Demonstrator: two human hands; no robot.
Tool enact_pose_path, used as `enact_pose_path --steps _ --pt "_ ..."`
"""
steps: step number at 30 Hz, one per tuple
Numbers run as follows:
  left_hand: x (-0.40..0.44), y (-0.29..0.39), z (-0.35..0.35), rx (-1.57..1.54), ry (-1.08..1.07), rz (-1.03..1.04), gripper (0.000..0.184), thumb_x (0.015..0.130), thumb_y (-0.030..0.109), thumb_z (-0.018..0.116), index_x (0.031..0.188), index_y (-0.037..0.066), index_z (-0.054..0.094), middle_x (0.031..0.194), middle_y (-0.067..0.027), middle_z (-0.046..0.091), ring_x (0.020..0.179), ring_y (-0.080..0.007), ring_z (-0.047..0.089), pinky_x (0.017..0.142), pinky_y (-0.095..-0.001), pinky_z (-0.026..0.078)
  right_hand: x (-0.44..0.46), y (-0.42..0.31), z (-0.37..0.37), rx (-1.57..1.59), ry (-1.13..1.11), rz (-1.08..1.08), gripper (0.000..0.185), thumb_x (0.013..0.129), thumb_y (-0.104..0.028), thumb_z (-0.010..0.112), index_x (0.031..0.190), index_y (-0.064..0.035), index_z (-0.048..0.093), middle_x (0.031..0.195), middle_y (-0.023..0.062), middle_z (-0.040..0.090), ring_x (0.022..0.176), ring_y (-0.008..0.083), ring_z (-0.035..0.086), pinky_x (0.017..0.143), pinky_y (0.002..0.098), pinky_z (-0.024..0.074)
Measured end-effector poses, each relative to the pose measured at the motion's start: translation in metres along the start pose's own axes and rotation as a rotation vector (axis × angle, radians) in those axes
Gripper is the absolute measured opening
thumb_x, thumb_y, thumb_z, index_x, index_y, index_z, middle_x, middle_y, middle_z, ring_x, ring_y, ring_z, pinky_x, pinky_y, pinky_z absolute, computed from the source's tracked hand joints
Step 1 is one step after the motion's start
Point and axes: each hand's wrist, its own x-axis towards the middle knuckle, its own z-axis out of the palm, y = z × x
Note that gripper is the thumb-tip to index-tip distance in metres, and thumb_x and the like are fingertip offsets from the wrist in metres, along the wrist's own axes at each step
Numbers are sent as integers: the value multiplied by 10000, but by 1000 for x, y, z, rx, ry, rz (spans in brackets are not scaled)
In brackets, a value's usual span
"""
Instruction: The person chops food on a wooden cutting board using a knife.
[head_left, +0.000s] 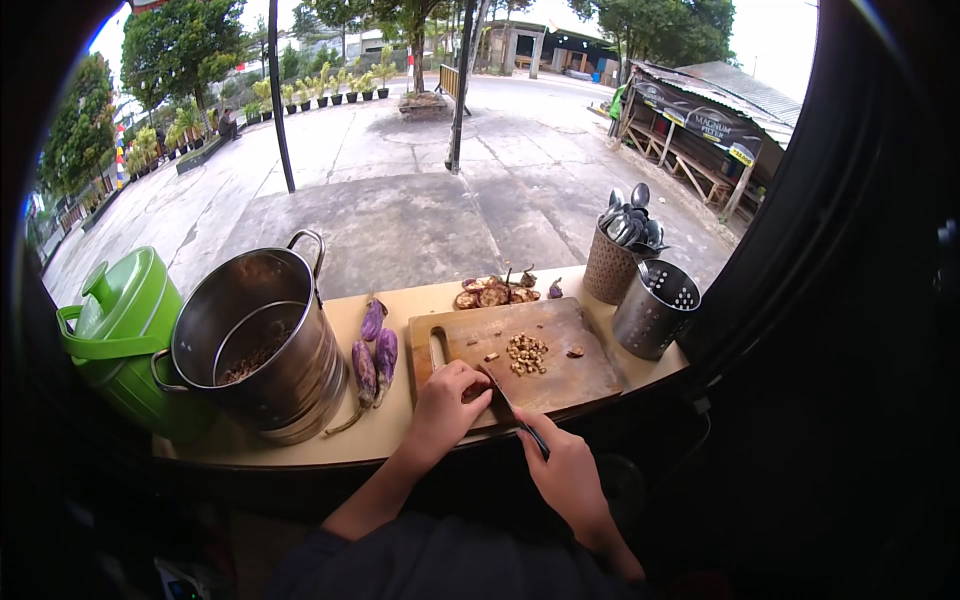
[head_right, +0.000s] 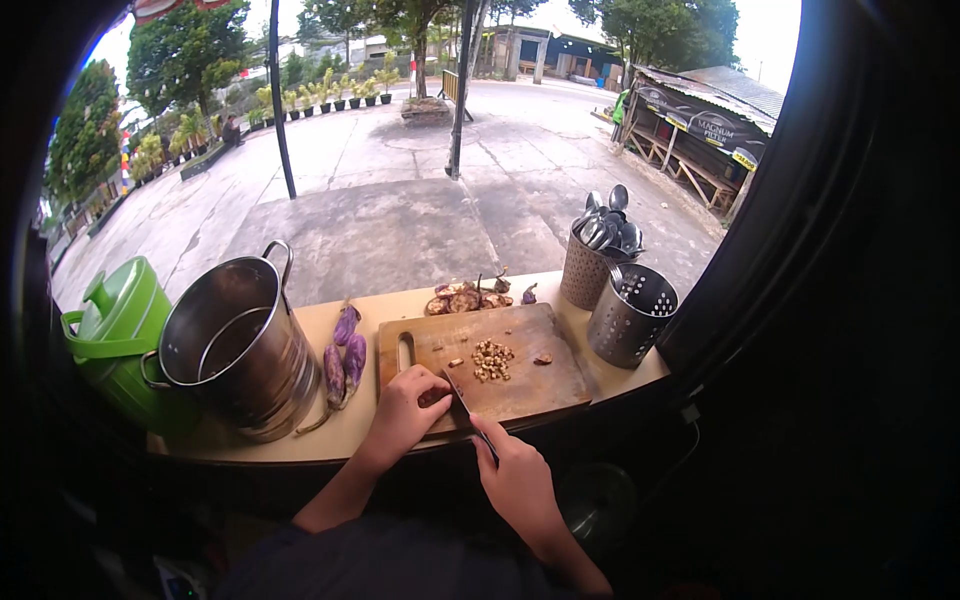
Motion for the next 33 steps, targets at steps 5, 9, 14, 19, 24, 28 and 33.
enact_pose_path --steps 5,9,14,19,24,28,33 --pt "0 -1 0 11 -7 -12 161 830 80 789 962 6 734 881 -114 661 836 -266 671 759 -374 542 3 8 8 -2 44 -60 292 984 -162 668 1275 -138 673 867 209 709 808 408 697 686 482 546" --pt "-1 -5 2 23 25 32 149 839 75 797 956 1 742 867 -87 646 738 -189 646 695 -315 533 -5 -1 -6 27 0 32 282 970 -100 687 1249 -61 695 1079 207 733 995 384 715 799 390 573" --pt "0 -3 2 -19 1 -12 170 832 76 820 963 -3 743 878 -73 647 707 -144 627 676 -285 530 -6 2 -9 51 56 35 273 965 -89 696 1236 -51 703 1042 217 738 926 367 739 766 368 571" --pt "0 -2 -1 -88 13 -47 202 811 60 834 980 -2 742 885 -56 646 704 -112 616 679 -254 529 -9 -1 -11 96 88 11 286 962 -75 700 1247 -47 699 1028 221 737 891 347 751 751 366 567" --pt "1 -5 -2 -73 -13 -56 182 826 58 812 984 -1 742 883 -56 645 708 -112 620 687 -252 533 -16 3 -8 95 81 -35 303 958 -136 707 1261 -136 706 893 210 712 771 378 700 662 424 540" --pt "0 -6 -3 -64 -24 -48 167 844 69 795 985 -3 742 871 -54 646 715 -114 627 690 -256 533 -16 5 -6 102 83 -42 307 959 -136 704 1266 -139 703 881 212 706 773 381 700 656 425 537" --pt "1 -2 -4 -58 -35 -54 172 838 67 790 987 -7 744 861 -73 649 723 -148 640 693 -281 537 -14 2 -8 86 51 -29 296 971 -138 684 1267 -135 689 892 214 710 801 396 700 671 444 541"
